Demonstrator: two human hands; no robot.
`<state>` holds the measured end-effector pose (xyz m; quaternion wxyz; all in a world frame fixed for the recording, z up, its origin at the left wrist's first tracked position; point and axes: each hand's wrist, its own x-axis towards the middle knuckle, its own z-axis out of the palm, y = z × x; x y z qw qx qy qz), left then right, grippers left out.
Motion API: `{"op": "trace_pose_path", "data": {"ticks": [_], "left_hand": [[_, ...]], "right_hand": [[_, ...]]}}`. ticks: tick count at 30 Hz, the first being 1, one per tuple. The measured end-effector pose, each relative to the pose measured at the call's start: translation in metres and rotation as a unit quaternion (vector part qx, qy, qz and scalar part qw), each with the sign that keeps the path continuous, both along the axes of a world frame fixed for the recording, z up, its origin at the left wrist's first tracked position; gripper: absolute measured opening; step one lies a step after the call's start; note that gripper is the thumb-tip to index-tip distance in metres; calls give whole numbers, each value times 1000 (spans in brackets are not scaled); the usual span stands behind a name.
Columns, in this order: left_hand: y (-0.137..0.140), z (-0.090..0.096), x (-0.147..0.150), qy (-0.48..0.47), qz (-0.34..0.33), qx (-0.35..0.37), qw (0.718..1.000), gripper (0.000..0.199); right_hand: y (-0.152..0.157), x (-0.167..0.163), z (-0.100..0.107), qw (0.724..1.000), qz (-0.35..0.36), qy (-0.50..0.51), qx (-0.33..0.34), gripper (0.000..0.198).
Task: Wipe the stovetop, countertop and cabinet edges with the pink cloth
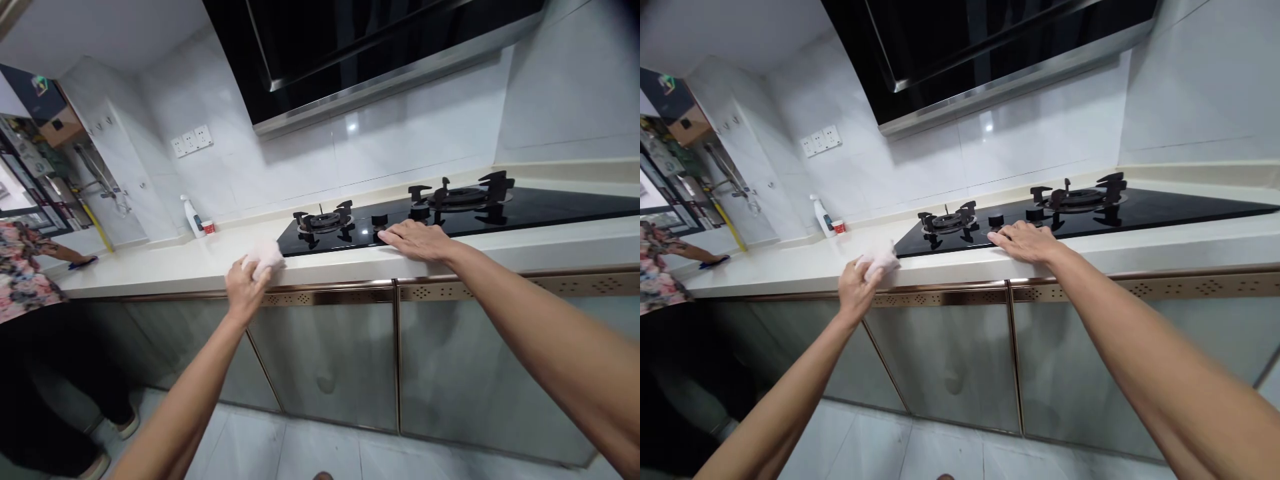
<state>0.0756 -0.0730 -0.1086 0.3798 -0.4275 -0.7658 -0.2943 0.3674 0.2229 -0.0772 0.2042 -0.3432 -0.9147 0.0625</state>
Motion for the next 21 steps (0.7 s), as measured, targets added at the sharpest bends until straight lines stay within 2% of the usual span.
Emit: {"op": "trace_pose_path", "data": {"ticks": [4, 7, 10, 13, 16, 21], "left_hand": [[24, -16, 49, -6, -78, -8, 997, 37], [52, -17, 94, -16, -136, -40, 990, 38], [82, -6, 137, -10, -196, -105, 975, 42], [108, 14, 164, -18, -229, -176, 957, 51], [127, 33, 168, -68, -230, -224, 945, 53], [143, 43, 136, -135, -267, -246, 922, 56]], "right_hand": [[0, 0, -1, 1000, -7, -3, 1, 70], [1, -1, -4, 1000, -14, -2, 8, 67], [4, -1, -6, 999, -13, -15, 27, 63], [9, 0, -5, 999, -2, -31, 39, 57], [14, 3, -5, 998, 8, -39, 41, 54], [19, 6, -10, 997, 36, -23, 65, 55]]}}
